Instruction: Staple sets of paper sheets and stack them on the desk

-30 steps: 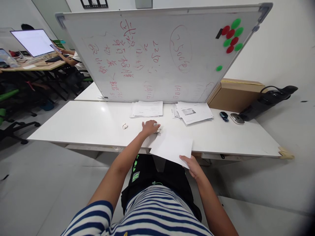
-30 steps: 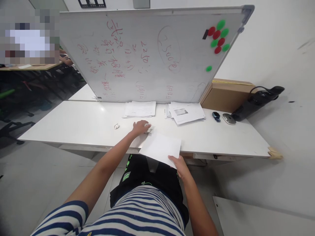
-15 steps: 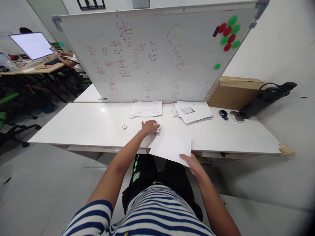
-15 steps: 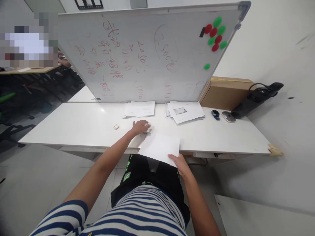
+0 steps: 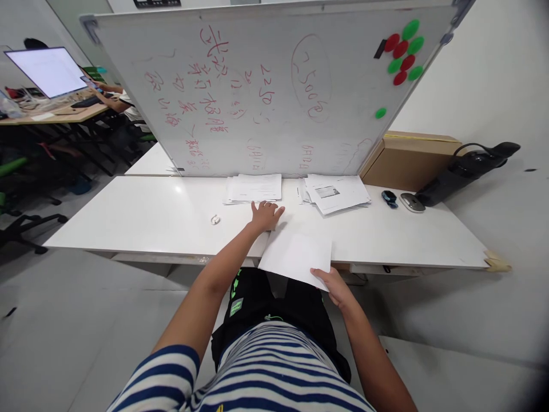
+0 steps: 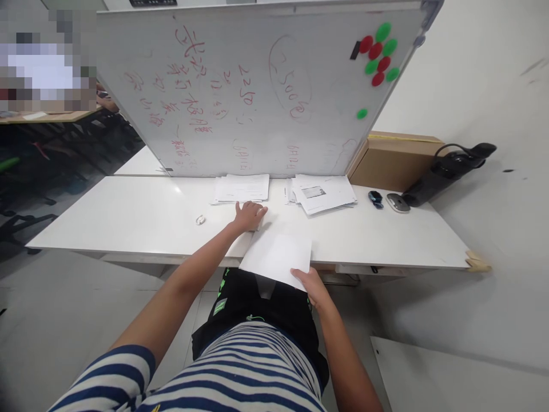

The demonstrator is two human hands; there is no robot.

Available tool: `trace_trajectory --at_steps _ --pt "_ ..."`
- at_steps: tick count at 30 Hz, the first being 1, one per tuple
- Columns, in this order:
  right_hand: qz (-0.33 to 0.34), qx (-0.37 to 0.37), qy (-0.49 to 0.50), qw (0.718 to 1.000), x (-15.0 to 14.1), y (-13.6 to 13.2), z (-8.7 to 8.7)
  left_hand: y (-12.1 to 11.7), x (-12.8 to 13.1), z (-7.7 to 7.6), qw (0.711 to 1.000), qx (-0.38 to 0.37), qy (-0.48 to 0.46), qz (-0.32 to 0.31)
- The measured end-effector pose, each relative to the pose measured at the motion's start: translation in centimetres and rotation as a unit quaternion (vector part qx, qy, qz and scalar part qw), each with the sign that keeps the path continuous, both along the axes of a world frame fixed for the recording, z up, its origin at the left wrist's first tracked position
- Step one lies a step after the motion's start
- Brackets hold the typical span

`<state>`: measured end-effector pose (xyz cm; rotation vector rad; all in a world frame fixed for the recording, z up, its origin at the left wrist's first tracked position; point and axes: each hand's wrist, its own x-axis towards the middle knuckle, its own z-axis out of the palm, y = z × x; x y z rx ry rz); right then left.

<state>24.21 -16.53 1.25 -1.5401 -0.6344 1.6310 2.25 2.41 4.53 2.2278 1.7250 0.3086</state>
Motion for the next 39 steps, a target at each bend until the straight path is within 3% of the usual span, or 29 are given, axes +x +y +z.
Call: trace_trajectory --at_steps 8,16,28,39 --pt "0.007 0.001 -0.001 1.000 0.0 0.2 -0.6 0.5 -1.0 -0.7 1.000 -0.024 -0.007 -0.006" --pt "0.011 0.017 -0.005 1.000 -0.2 0.5 -1.2 0.9 0.1 -0.9 0.998 -0.038 0.014 -0.048" --pt "0.008 0.004 -0.012 1.000 -0.4 0.8 -0.9 1.1 0.3 -1.5 0.998 -0.049 0.013 -0.035" --pt "0.006 0.007 0.005 1.000 -0.4 0.9 -1.8 0.4 1.5 -1.8 0.993 -0.015 0.095 -0.062"
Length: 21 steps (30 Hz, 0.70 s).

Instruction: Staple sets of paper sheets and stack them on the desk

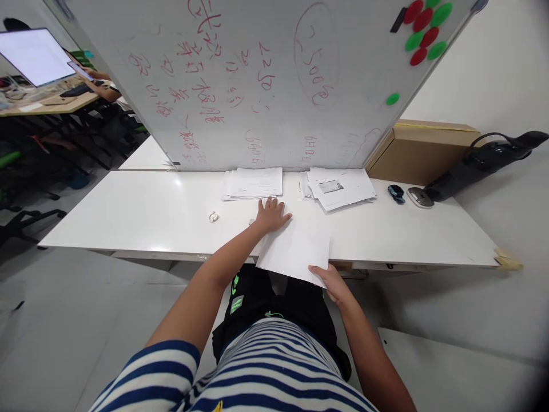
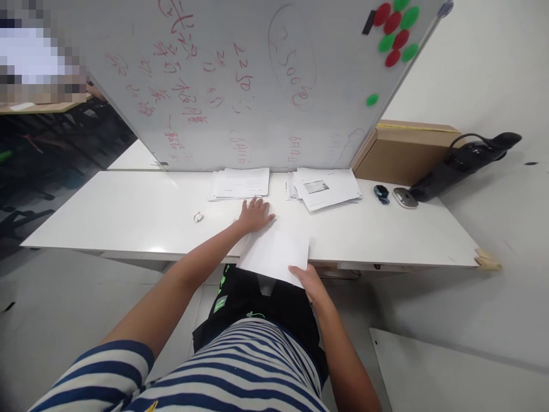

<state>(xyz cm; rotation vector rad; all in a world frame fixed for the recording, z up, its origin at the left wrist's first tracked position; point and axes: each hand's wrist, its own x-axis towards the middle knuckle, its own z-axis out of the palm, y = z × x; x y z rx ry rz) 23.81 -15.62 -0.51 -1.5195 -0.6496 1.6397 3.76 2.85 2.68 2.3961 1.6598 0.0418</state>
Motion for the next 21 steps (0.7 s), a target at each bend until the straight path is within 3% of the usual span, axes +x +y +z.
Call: trace_trajectory --at_steps 9,14,18,21 --pt "-0.007 0.004 0.001 1.000 -0.2 -0.1 0.2 -0.2 0.1 -0.5 0.998 0.050 0.024 0.001" --pt "-0.002 0.022 0.007 1.000 -0.4 -0.4 -0.3 -0.5 -0.7 0.5 0.995 0.049 -0.074 0.049" --pt "0.001 0.022 0.004 1.000 -0.5 -0.5 -0.3 -1.2 -1.9 2.0 0.974 0.131 -0.184 0.024" --pt "-0.007 0.013 -0.014 1.000 -0.4 -0.7 -0.1 -2.5 -3.4 2.7 0.951 0.195 -0.229 0.069"
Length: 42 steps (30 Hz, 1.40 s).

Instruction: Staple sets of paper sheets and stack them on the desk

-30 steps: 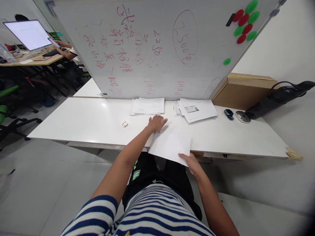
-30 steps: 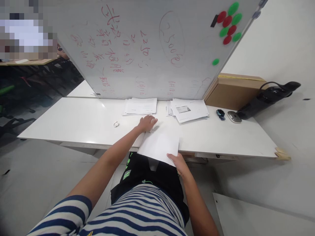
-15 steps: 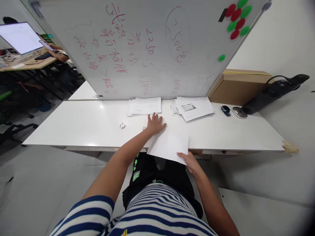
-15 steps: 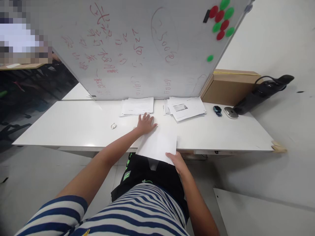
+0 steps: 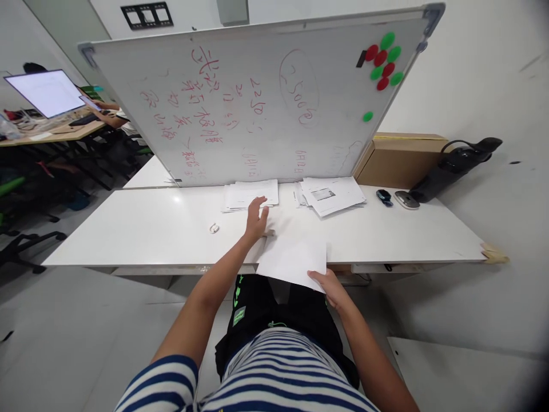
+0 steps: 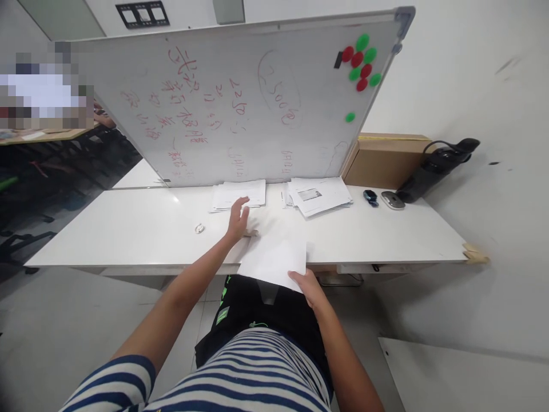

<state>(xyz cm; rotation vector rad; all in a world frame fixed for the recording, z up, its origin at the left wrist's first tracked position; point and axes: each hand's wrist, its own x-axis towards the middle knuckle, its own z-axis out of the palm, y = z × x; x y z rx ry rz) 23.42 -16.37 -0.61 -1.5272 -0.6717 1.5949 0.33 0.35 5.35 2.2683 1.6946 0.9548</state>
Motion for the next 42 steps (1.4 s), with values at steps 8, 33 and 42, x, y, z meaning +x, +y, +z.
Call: trace_trajectory --at_steps 8,33,42 --pt "-0.070 0.046 -0.033 0.996 2.9 -0.7 1.0 -3.7 -4.7 -2.6 0.991 -0.086 0.097 -0.029" --pt "-0.056 0.126 0.000 0.990 2.9 -2.2 6.5 -3.9 -4.8 -3.3 0.992 -0.088 0.086 0.011" --pt "-0.052 0.116 -0.015 0.992 3.4 -1.8 5.5 -3.6 -4.9 -4.0 0.995 -0.059 0.084 -0.001"
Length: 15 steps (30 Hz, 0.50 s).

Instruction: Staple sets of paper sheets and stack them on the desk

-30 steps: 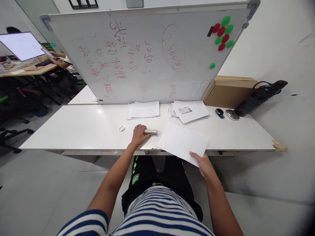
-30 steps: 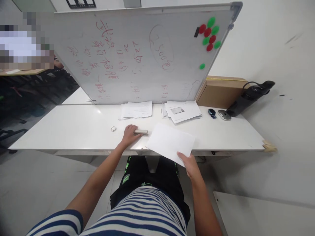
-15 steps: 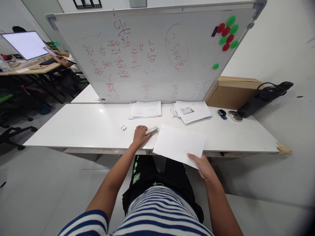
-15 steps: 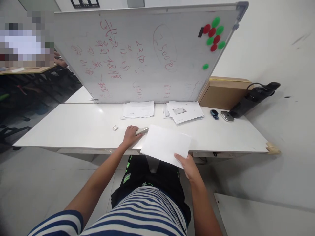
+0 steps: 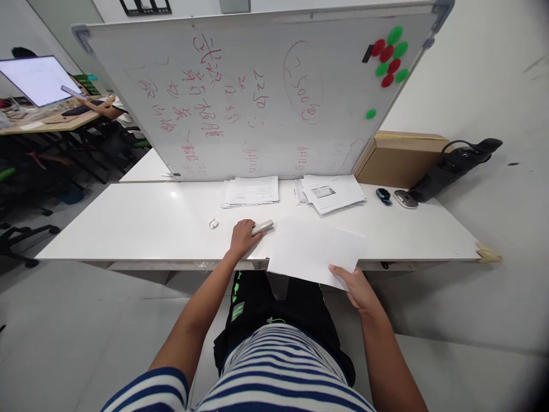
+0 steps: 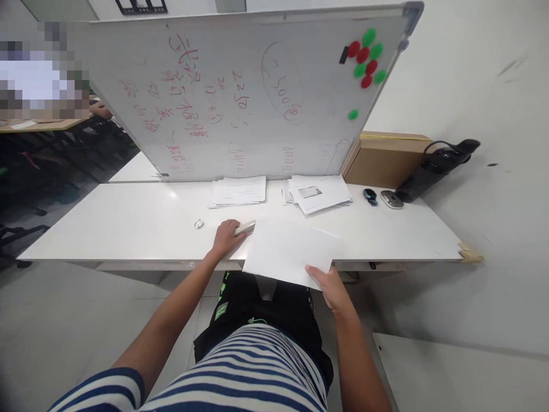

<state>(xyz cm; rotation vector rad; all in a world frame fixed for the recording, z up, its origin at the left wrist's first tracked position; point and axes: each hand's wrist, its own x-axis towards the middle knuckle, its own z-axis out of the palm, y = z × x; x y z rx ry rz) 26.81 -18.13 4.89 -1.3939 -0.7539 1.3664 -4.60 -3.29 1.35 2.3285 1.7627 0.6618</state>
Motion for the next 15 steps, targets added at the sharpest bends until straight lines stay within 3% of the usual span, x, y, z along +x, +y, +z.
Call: trace_trajectory --at_steps 9,12,15 --pt "-0.001 -0.012 -0.024 1.000 -0.2 0.4 0.1 0.3 0.1 -0.3 0.999 0.026 0.009 -0.016" --pt "-0.005 -0.028 -0.074 0.997 -0.3 2.2 0.3 0.4 0.2 -0.3 0.999 0.026 0.009 -0.026" --pt "0.001 -0.022 -0.186 0.982 -0.3 5.4 1.5 0.5 0.2 -0.2 0.999 0.016 -0.006 -0.027"
